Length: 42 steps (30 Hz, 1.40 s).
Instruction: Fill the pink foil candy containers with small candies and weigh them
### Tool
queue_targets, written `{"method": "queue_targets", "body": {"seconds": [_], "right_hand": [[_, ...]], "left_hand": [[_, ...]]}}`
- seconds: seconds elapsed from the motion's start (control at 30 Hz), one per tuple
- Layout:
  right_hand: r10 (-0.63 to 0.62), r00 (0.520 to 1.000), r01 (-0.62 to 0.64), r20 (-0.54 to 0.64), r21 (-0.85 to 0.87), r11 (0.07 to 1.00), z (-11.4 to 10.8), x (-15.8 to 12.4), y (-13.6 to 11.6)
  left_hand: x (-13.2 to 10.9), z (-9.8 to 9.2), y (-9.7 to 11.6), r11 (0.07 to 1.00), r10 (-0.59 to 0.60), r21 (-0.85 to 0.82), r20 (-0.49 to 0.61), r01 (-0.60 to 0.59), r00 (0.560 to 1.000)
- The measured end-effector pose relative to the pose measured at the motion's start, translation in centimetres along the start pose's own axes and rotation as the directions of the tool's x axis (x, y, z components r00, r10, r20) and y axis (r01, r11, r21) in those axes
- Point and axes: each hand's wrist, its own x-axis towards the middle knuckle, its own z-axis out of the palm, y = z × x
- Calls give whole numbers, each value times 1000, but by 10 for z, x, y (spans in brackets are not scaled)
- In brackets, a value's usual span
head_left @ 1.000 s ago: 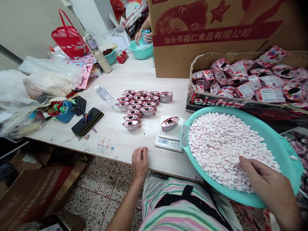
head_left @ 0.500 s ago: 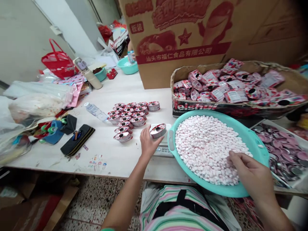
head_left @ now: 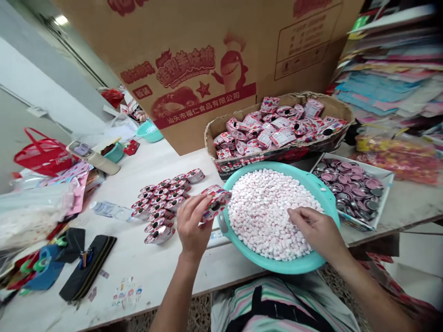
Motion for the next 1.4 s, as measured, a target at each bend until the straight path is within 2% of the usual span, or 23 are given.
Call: {"method": "queue_targets", "body": {"seconds": [0.13, 0.3, 0.47, 0.6, 0.8, 0.9, 1.03, 1.13, 1.27, 1.33, 1.4], "right_hand": [[-15, 1000, 15, -5, 12, 1000, -1, -1, -4], [-24, 1000, 24, -1, 8, 1000, -3, -2, -8], [-18, 1000, 18, -11, 20, 1000, -2, -1, -6], [-13, 1000, 13, 5, 25, 1000, -1, -2, -3], [-31, 1000, 31, -1, 12, 999, -1, -2, -2], [-36, 999, 36, -9, 6, 999, -1, -2, -3], [-28, 1000, 28, -5, 10, 1000, 0, -2, -3], [-29, 1000, 29, -11, 7, 1000, 0, -2, -3], [-24, 1000, 24, -12, 14, 1000, -1, -2, -3], [-15, 1000, 15, -5, 18, 1000, -1, -2, -3], [-9, 1000, 9, -2, 23, 1000, -1, -3, -3]], "left_hand": [[16, 19, 17, 999, 28, -29, 68, -27, 997], [22, 32, 27, 998, 11, -62, 38, -9, 999], [19, 35, 25, 999, 4, -47, 78, 0, 997], [17, 35, 22, 1000, -4, -2, 63, 4, 998], [14, 41, 19, 998, -59, -14, 102, 61, 993], [10, 43, 19, 998, -54, -29, 93, 57, 994], [10, 45, 16, 998, -55, -17, 138, 58, 989], [11, 44, 14, 997, -75, -6, 129, 77, 989], [12, 35, 20, 999, -26, -41, 94, 30, 995], [14, 33, 22, 994, -65, -81, 57, 69, 996], [15, 34, 22, 964, -214, -157, 32, 216, 976]]}}
